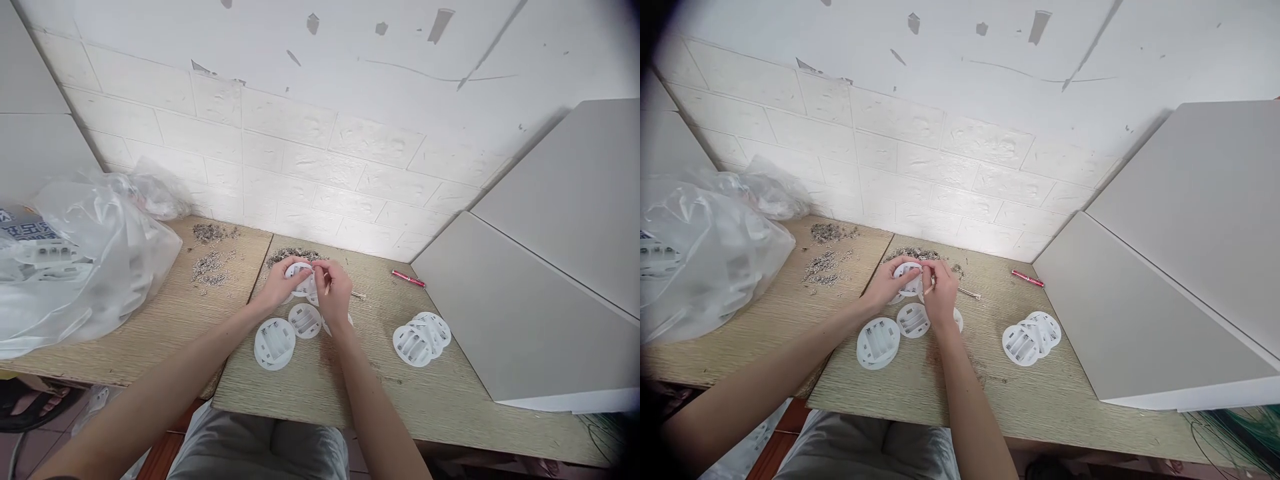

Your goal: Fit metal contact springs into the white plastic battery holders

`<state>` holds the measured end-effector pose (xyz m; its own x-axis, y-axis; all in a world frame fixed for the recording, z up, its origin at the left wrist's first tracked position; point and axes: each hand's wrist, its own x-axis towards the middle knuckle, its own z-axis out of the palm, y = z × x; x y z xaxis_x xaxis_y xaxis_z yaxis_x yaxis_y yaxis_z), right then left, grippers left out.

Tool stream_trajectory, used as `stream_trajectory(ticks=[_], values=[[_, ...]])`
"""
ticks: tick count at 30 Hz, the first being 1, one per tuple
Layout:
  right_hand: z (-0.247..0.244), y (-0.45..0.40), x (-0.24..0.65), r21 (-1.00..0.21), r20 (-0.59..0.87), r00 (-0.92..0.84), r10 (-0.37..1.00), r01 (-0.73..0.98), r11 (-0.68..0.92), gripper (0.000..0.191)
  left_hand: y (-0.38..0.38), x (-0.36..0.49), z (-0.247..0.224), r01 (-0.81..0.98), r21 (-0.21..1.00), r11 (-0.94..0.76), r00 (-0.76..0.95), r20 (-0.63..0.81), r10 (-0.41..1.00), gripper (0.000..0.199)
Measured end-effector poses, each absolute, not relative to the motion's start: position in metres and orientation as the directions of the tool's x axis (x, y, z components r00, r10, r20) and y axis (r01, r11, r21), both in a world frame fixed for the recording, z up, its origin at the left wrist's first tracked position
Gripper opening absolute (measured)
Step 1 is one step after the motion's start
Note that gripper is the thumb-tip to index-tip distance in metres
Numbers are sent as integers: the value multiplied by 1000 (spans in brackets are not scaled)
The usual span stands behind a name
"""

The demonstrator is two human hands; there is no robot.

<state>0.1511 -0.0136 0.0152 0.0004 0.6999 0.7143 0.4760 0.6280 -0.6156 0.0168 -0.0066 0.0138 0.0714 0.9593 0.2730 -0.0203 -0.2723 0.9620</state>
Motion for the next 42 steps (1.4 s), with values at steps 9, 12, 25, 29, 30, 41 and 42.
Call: stream_trajectory(ticks=[9,12,25,29,30,41,42], values=[[14,-14,149,-552,753,-57,655,488,676,21,-2,18,7,-64,973,-221,33,224,974,38],[15,-13,151,-570,732,-70,678,481,666,24,-2,18,7,-52,971,-231,21,233,972,37],[22,-15,158,-877,470,161,868,196,439,15,0,12,17,-580,781,230,396,24,918,26],[24,-12,162,-886,463,130,877,41,461,10,1,12,14,-523,822,228,430,23,903,30],[24,-12,162,-883,467,130,875,29,468,9,1,13,13,-513,829,222,426,21,905,30],[23,-11,162,-866,483,87,871,195,460,16,-4,16,14,-474,856,207,358,-27,934,27],[24,-11,163,-864,481,91,872,216,455,16,-4,16,14,-469,859,203,344,-33,938,28]])
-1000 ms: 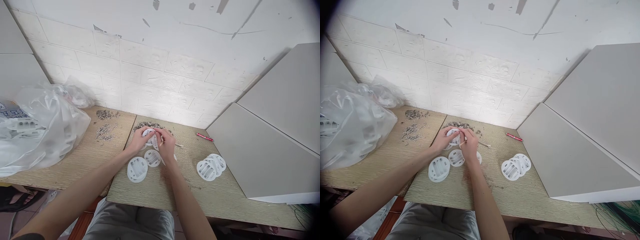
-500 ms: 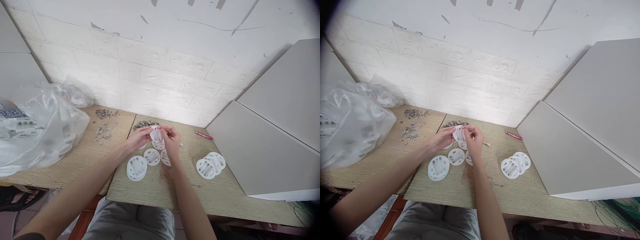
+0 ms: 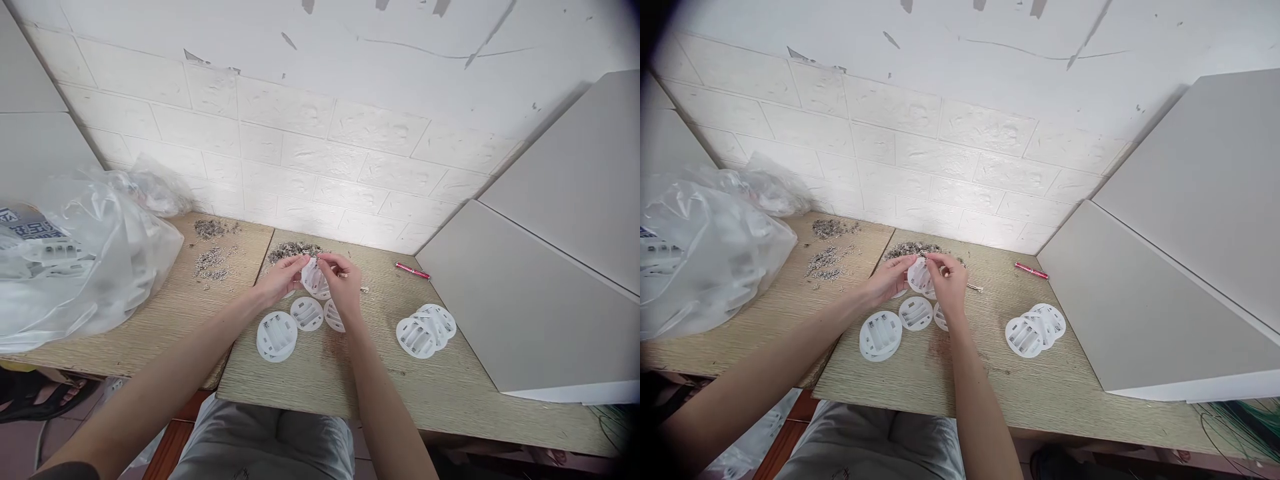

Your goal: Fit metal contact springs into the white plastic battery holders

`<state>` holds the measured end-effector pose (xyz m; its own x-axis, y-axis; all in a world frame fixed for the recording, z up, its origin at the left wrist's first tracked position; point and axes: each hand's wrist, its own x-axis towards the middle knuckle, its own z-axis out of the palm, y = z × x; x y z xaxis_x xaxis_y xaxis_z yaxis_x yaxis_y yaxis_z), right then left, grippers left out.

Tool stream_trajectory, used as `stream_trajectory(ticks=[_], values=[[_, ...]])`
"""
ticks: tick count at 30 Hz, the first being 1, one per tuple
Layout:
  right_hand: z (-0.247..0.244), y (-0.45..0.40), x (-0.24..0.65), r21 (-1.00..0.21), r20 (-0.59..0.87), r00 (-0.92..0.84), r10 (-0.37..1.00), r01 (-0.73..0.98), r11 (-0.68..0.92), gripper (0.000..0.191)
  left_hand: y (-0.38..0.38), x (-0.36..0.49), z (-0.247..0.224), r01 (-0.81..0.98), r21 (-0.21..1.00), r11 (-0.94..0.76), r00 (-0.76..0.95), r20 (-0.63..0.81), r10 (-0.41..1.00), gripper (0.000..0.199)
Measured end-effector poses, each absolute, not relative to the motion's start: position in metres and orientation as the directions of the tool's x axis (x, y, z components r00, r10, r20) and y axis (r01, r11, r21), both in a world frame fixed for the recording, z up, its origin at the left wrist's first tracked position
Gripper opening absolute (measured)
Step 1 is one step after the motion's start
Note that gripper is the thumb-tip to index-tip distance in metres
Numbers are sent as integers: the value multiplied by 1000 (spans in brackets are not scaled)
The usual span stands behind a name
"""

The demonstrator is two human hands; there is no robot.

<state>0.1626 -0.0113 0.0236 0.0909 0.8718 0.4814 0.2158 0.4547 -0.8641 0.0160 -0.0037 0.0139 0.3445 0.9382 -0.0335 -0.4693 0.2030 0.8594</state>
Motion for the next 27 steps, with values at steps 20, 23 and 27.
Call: stream_trajectory(ticks=[20,23,27], values=[[20,-12,158,-808,521,84,850,368,459,14,-4,17,11,-376,917,134,303,-15,953,40],[20,-11,160,-813,507,79,859,376,445,15,-3,16,12,-393,909,138,359,13,933,38],[21,-11,161,-842,476,119,871,347,413,16,-4,14,17,-406,899,164,461,47,886,37]])
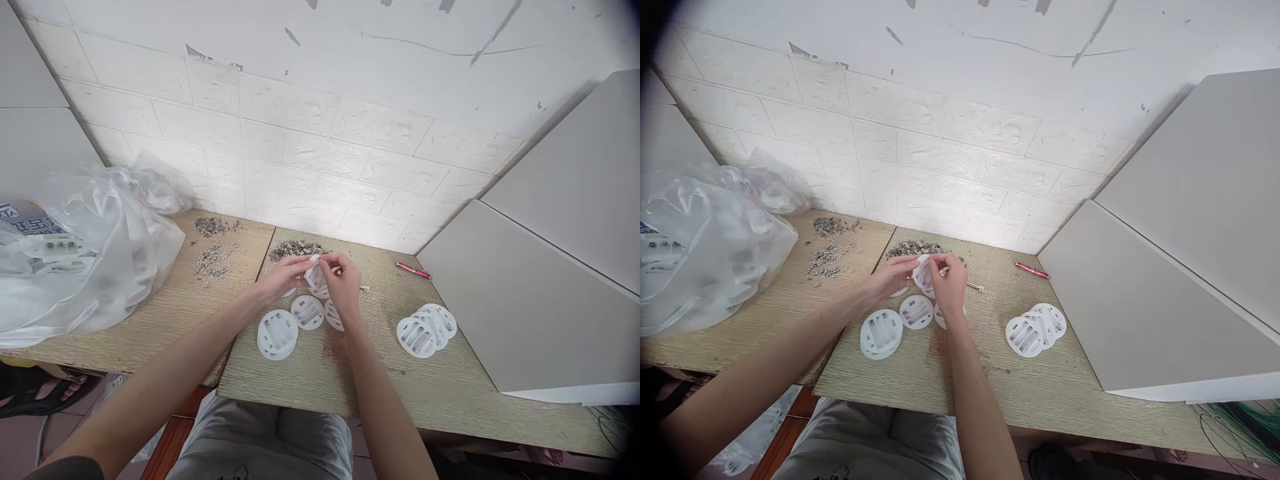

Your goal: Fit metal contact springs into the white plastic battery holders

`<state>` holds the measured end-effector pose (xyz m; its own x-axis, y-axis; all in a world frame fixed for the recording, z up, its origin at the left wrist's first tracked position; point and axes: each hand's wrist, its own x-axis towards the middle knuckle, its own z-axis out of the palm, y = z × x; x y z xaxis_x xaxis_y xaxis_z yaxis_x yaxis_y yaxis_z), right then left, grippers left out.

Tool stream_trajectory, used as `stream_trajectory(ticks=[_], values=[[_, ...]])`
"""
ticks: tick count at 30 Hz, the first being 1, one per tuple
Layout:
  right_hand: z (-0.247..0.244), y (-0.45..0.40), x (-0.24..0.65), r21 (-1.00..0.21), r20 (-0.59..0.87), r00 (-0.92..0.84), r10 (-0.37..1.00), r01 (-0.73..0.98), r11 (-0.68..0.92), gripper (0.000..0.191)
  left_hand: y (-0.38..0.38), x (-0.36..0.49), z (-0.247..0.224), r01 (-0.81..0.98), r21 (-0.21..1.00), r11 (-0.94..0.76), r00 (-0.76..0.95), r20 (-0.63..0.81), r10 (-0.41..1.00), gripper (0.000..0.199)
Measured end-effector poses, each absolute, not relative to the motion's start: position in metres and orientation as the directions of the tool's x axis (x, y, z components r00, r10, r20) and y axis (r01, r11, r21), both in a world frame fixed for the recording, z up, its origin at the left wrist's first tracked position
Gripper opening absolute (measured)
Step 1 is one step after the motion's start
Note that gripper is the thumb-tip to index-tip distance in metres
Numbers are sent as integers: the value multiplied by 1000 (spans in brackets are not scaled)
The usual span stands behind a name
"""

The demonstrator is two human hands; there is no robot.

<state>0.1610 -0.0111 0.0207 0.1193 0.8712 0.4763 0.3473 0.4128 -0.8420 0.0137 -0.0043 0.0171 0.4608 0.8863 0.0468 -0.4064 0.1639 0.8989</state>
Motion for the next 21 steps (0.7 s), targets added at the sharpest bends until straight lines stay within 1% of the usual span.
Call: stream_trajectory(ticks=[3,5,8,14,21], values=[[20,-10,161,-872,439,146,887,308,381,18,-6,14,19,-393,906,158,437,33,899,46],[20,-10,162,-885,410,150,900,305,352,18,-6,14,18,-375,919,123,399,40,916,46],[19,-9,163,-891,384,151,911,320,323,20,-5,15,15,-332,941,61,385,77,920,44],[22,-10,164,-888,357,160,920,364,282,20,-3,15,12,-291,957,-16,322,113,940,50],[20,-9,164,-908,317,166,934,339,248,21,-5,14,13,-245,969,-45,296,119,948,53]])
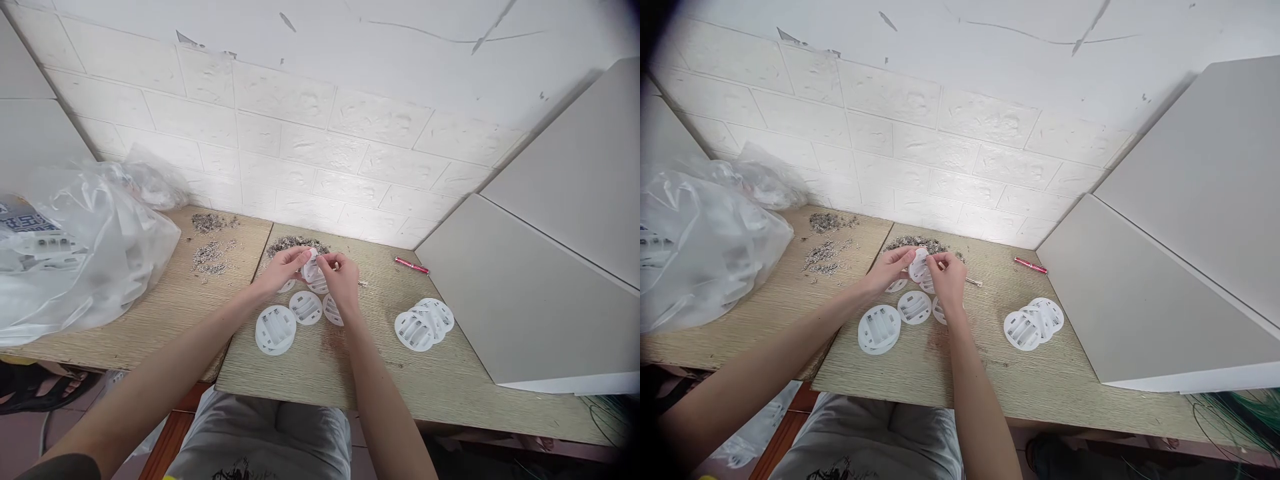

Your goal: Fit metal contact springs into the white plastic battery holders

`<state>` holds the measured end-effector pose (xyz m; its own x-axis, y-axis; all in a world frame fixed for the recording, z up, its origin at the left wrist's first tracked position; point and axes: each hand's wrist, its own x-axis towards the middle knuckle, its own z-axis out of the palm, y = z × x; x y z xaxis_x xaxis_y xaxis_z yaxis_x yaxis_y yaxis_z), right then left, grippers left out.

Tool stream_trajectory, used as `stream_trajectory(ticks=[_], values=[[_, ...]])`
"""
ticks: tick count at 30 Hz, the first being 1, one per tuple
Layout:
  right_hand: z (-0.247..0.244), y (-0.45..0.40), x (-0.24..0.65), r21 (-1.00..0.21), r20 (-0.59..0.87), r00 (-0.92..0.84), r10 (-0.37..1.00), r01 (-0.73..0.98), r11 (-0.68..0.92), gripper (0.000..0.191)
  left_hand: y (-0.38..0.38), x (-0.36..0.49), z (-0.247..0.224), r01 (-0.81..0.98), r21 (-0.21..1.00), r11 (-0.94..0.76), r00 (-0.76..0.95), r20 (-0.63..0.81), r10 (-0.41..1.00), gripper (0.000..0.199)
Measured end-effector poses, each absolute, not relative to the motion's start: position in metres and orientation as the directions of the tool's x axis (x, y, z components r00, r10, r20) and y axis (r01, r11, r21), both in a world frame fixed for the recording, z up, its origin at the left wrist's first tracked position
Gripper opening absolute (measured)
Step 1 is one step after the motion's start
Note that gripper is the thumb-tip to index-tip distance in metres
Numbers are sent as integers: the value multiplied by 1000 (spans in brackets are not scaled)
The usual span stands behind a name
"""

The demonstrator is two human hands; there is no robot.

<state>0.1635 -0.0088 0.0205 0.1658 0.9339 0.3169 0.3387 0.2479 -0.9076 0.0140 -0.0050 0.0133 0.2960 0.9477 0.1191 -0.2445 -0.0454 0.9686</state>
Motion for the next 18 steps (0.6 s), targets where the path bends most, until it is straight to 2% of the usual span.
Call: stream_trajectory(ticks=[18], values=[[22,-11,162,-872,358,161,919,408,268,18,-10,22,12,-314,949,4,309,98,946,51]])
